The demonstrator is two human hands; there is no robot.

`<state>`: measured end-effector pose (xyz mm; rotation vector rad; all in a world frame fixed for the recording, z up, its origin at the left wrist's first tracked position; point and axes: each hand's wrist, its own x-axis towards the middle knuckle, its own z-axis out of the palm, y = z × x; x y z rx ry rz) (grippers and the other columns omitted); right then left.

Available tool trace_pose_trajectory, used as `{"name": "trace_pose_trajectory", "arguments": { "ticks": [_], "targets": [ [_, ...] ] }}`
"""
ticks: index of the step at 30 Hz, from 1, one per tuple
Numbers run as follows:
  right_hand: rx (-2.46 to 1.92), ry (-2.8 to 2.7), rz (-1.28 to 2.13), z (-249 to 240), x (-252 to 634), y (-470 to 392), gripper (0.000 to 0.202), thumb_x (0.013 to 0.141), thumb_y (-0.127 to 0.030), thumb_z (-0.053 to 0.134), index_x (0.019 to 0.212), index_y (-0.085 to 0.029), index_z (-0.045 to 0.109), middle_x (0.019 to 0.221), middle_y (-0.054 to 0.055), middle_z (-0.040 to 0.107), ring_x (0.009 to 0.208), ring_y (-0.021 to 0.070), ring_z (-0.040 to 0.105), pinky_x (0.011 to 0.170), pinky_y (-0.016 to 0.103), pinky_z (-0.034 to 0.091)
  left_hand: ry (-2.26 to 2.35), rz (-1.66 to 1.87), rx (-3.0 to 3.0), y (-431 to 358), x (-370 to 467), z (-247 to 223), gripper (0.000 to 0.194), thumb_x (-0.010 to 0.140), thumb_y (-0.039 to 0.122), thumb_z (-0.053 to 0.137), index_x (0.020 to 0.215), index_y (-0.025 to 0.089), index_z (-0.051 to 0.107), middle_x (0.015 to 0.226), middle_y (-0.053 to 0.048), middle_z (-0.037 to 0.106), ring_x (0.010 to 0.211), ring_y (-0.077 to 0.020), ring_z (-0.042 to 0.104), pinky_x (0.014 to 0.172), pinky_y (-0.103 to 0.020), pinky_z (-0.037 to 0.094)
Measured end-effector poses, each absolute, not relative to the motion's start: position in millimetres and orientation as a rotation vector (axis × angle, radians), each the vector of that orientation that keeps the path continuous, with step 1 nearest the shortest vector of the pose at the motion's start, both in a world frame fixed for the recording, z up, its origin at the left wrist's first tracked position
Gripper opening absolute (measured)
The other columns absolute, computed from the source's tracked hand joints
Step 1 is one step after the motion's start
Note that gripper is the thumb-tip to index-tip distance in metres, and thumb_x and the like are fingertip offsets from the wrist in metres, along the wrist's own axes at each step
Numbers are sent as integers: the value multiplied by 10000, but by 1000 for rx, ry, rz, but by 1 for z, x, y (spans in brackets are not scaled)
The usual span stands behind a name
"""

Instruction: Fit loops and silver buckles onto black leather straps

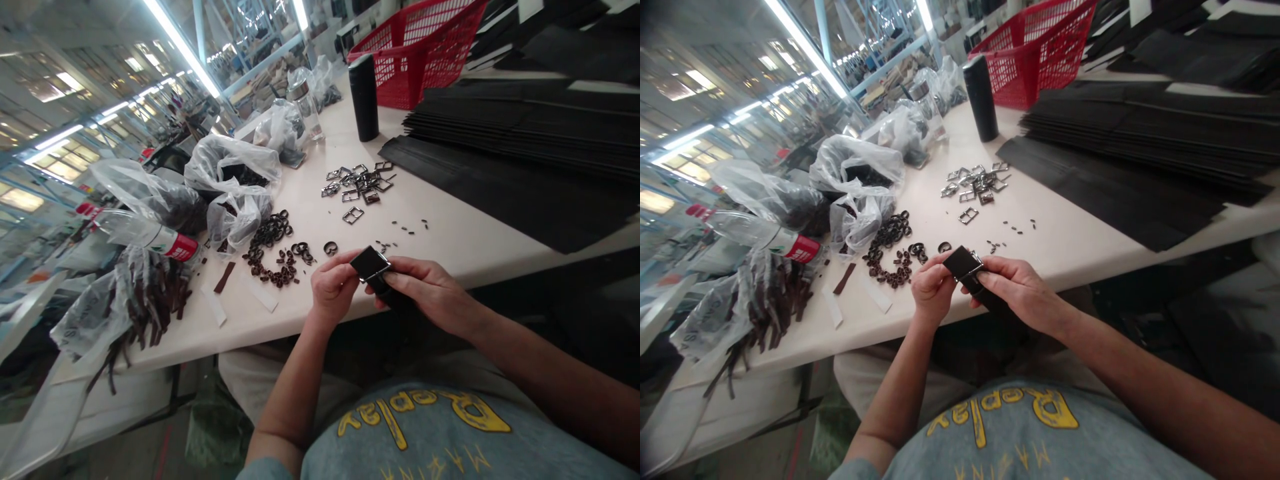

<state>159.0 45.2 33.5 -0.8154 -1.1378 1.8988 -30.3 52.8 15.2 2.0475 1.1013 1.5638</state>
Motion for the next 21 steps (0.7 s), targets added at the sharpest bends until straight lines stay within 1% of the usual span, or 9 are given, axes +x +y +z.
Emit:
{"name": "trace_pose_trajectory", "arguments": {
  "ticks": [2, 3, 6, 8, 9, 11, 14, 16, 21],
  "targets": [
    [-830, -1172, 1851, 33, 159, 46, 361, 820, -525, 742, 969, -196, 763, 854, 50, 760, 675, 146, 696, 608, 217, 542, 1147, 1517, 1990, 52, -28, 12, 150, 916, 261, 637, 908, 237, 785, 1076, -78, 786, 918, -184, 746, 792, -287, 591],
    [-840, -1190, 1824, 33, 159, 47, 366, 826, -532, 734, 967, -195, 764, 848, 52, 759, 680, 149, 697, 608, 220, 542, 1186, 1485, 1920, 50, -27, 11, 168, 922, 287, 632, 978, 240, 784, 1085, -77, 782, 937, -187, 739, 821, -292, 584],
    [-863, -1227, 1752, 30, 159, 48, 380, 832, -541, 717, 983, -196, 760, 865, 58, 764, 692, 166, 703, 624, 244, 557, 1260, 1360, 1548, 44, -23, 9, 361, 963, 404, 571, 1261, 242, 692, 1033, -62, 776, 912, -173, 721, 853, -296, 569],
    [-882, -1269, 1711, 28, 157, 48, 368, 832, -526, 711, 989, -196, 753, 886, 57, 766, 712, 180, 711, 637, 260, 567, 1202, 1287, 1303, 39, -19, 11, 469, 970, 506, 524, 1334, 235, 642, 1004, -54, 768, 852, -161, 708, 816, -292, 573],
    [-899, -1305, 1677, 28, 156, 48, 351, 834, -511, 704, 979, -195, 751, 869, 53, 765, 714, 186, 711, 631, 264, 566, 1166, 1259, 1234, 36, -18, 13, 495, 949, 545, 544, 1314, 230, 656, 1003, -52, 765, 832, -160, 702, 797, -288, 575],
    [-936, -1404, 1569, 27, 155, 48, 285, 839, -459, 691, 933, -195, 745, 799, 38, 753, 705, 190, 703, 628, 268, 559, 1131, 1217, 1178, 31, -14, 17, 486, 857, 561, 674, 1199, 219, 723, 994, -47, 762, 804, -161, 690, 750, -272, 573],
    [-967, -1527, 1396, 27, 153, 49, 174, 846, -370, 659, 840, -206, 716, 730, 19, 734, 678, 181, 682, 645, 270, 545, 1136, 1230, 1096, 27, -8, 21, 377, 724, 466, 833, 986, 199, 786, 952, -35, 760, 773, -154, 674, 698, -258, 563],
    [-978, -1575, 1347, 27, 153, 48, 158, 853, -348, 635, 803, -212, 697, 726, 18, 733, 675, 180, 676, 649, 273, 538, 1114, 1278, 997, 26, -5, 21, 332, 686, 428, 865, 913, 197, 796, 913, -23, 759, 762, -147, 668, 718, -268, 561],
    [-992, -1696, 1295, 30, 154, 46, 172, 860, -346, 619, 791, -219, 711, 724, 23, 741, 671, 186, 664, 643, 283, 526, 1057, 1320, 721, 23, -3, 19, 323, 615, 406, 895, 842, 197, 801, 834, -17, 772, 819, -165, 687, 828, -297, 541]
  ]
}}
